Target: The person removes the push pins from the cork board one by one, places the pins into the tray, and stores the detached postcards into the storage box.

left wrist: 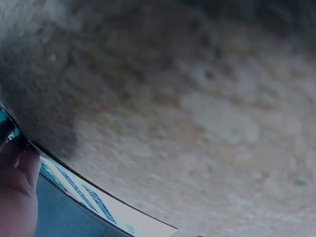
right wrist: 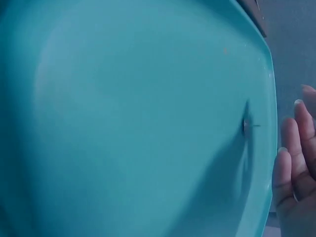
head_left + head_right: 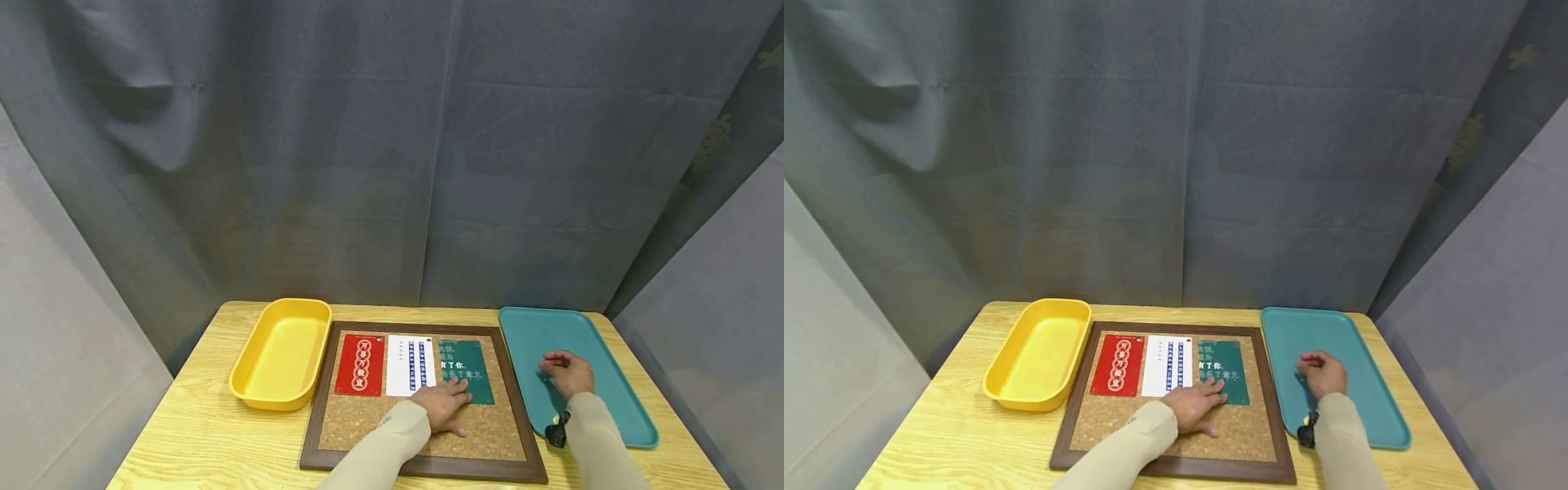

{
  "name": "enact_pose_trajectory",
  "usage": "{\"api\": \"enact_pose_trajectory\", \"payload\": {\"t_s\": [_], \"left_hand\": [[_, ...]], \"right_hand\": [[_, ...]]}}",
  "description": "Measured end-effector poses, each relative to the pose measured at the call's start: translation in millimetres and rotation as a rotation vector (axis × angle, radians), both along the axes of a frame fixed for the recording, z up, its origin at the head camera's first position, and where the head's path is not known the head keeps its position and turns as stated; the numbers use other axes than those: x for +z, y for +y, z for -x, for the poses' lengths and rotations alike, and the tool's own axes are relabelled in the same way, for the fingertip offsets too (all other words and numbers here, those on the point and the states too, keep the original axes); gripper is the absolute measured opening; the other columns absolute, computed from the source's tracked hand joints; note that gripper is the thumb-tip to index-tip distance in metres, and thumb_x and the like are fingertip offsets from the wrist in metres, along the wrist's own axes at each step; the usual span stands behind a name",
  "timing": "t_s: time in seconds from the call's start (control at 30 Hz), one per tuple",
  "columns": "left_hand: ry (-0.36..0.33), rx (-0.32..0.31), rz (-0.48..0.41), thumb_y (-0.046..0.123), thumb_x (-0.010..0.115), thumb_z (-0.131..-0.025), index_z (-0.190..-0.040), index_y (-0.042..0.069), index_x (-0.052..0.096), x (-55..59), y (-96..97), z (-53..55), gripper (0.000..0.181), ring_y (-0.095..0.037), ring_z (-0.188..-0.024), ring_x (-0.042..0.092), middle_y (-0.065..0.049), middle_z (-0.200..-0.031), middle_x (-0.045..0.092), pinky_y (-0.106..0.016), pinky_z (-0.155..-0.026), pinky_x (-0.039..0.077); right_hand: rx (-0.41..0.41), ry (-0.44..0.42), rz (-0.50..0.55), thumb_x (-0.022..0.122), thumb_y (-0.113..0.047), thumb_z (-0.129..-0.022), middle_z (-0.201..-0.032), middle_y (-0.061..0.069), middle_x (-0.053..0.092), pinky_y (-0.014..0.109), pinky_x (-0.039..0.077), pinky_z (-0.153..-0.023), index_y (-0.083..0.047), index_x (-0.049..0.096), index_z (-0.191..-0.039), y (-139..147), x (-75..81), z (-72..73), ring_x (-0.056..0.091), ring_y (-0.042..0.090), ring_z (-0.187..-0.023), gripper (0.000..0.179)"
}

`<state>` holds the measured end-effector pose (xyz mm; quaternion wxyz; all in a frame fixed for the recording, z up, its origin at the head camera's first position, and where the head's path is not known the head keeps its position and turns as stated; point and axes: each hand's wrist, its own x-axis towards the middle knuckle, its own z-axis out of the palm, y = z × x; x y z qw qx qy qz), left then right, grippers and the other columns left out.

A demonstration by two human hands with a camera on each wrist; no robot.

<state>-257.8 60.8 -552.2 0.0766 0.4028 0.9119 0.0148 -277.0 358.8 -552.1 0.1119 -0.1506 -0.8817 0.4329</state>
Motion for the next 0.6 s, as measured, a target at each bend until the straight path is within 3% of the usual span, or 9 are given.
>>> {"api": "enact_pose_trajectory", "payload": {"t_s": [0.3, 0.47, 0.6], "left_hand": [[-0.023, 0.001, -0.005, 0.06, 0.059, -0.083, -0.145, 0.026, 0.045, 1.7, -0.7, -0.4, 0.072, -0.012, -0.142, 0.027, 0.005, -0.156, 0.03, -0.031, -0.105, 0.041], [-0.024, -0.004, -0.006, 0.06, 0.058, -0.084, -0.145, 0.026, 0.044, 0.3, -0.5, 0.0, 0.072, -0.011, -0.142, 0.027, 0.005, -0.156, 0.03, -0.031, -0.105, 0.041], [-0.019, -0.008, -0.006, 0.06, 0.058, -0.084, -0.145, 0.026, 0.044, -0.4, -0.3, 1.1, 0.071, -0.012, -0.143, 0.027, 0.004, -0.156, 0.03, -0.03, -0.107, 0.039]], "right_hand": [[0.046, -0.046, 0.062, 0.068, -0.013, -0.089, -0.091, 0.009, 0.07, 0.029, 0.048, -0.059, 0.004, 0.067, -0.109, -19.3, 8.6, 10.5, 0.063, 0.018, -0.077, 0.026], [0.113, -0.068, 0.148, 0.062, -0.016, -0.094, -0.102, 0.019, 0.068, 0.04, 0.055, -0.073, 0.006, 0.064, -0.115, -35.7, 11.4, 16.4, 0.066, 0.031, -0.089, 0.031], [0.152, -0.071, 0.206, 0.059, -0.017, -0.096, -0.106, 0.023, 0.067, 0.044, 0.055, -0.08, 0.007, 0.062, -0.118, -48.1, 10.6, 23.7, 0.067, 0.031, -0.092, 0.033]]}}
